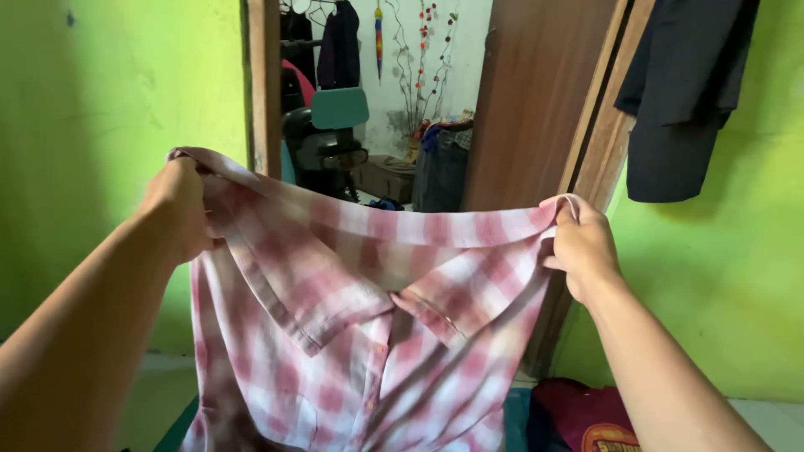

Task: Ironing and folding a shirt and pants on the floor.

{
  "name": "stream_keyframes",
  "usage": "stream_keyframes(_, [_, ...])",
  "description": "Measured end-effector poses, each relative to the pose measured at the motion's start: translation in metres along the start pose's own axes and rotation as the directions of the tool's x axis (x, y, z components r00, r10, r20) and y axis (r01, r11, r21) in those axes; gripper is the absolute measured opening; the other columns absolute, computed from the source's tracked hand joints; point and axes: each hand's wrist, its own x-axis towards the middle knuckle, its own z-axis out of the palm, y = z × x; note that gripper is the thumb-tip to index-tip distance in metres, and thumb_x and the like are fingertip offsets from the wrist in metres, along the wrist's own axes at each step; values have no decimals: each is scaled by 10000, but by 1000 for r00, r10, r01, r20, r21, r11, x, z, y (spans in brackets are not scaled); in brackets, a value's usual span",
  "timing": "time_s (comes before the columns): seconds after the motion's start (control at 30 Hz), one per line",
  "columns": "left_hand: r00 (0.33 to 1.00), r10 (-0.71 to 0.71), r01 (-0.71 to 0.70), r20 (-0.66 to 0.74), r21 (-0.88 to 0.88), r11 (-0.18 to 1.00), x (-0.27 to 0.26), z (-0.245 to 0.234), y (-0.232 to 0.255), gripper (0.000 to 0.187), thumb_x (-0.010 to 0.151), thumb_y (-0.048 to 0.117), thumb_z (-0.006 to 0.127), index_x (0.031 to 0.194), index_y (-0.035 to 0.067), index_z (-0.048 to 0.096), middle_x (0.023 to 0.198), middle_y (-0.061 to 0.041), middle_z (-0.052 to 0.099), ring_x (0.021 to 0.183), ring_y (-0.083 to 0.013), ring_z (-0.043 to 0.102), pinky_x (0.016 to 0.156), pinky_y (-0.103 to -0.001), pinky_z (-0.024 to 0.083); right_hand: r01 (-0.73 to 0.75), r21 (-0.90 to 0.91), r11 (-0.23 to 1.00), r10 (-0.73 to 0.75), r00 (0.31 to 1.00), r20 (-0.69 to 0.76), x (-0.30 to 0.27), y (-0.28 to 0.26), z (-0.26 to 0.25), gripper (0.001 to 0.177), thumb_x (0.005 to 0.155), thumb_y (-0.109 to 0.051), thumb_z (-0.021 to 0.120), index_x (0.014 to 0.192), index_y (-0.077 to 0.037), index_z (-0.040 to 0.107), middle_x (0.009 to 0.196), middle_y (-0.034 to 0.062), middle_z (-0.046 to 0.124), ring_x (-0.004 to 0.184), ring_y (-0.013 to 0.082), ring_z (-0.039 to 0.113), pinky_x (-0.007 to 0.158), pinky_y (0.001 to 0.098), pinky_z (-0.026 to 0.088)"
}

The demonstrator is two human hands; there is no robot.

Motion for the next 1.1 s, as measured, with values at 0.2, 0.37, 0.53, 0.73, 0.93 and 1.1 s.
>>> stream_keyframes(0.2, [999, -14, 12, 40, 50, 999, 52, 35, 20, 374, 997, 433, 406, 1254, 221, 576, 1344, -45, 583, 1227, -331, 532, 1080, -710, 351, -48, 65, 997, 52, 996, -74, 63, 16, 7, 381, 1084, -298, 378, 1434, -228, 512, 1236, 55, 653, 1023, 223, 679, 807, 460, 595])
stream_keyframes(0.37, [986, 164, -164, 18, 5, 986, 98, 54, 39, 330, 989, 333, 427, 1201, 157, 608, 1134, -89, 634, 1030, -234, 551, 934, -574, 523, 22, 211, 977, -10, 998, -59, 103, 7, 13, 417, 1076, -316, 366, 1470, -253, 488, 1249, 3, 637, 1048, 164, 629, 832, 409, 560])
stream_keyframes(0.53, [956, 274, -274, -104, 18, 962, 80, 77, 58, 237, 933, 336, 485, 1069, 192, 613, 1022, -9, 628, 907, -191, 579, 813, -455, 509, 264, 204, 943, -235, 959, -156, 138, 0, 11, 379, 1112, -326, 418, 1351, -90, 594, 1236, 56, 685, 1074, 154, 633, 922, 331, 538])
stream_keyframes(0.73, [804, 592, -574, -56, -330, 749, 137, 65, 78, 168, 928, 293, 551, 896, 155, 642, 833, 17, 607, 746, -123, 514, 652, -328, 415, 302, 494, 815, -279, 952, -123, 137, -35, 6, 266, 1081, -232, 495, 1284, -92, 594, 1161, 50, 646, 1026, 176, 616, 868, 348, 519])
stream_keyframes(0.93, [788, 615, -544, -26, -494, 678, 101, 48, 82, 198, 912, 316, 557, 796, 162, 602, 765, 20, 625, 706, -137, 563, 603, -325, 460, 216, 749, 626, -263, 963, -58, 100, -63, -2, 180, 987, -71, 541, 1150, -45, 612, 1128, 67, 696, 1047, 207, 693, 922, 380, 586])
stream_keyframes(1.1, [825, 565, -537, -23, -349, 768, 67, 46, 84, 189, 900, 324, 550, 836, 156, 609, 793, 12, 621, 702, -127, 570, 594, -341, 453, 248, 742, 623, -251, 962, -110, 108, -60, 3, 147, 996, -75, 562, 1131, -46, 611, 1112, 80, 693, 1011, 213, 692, 904, 394, 593])
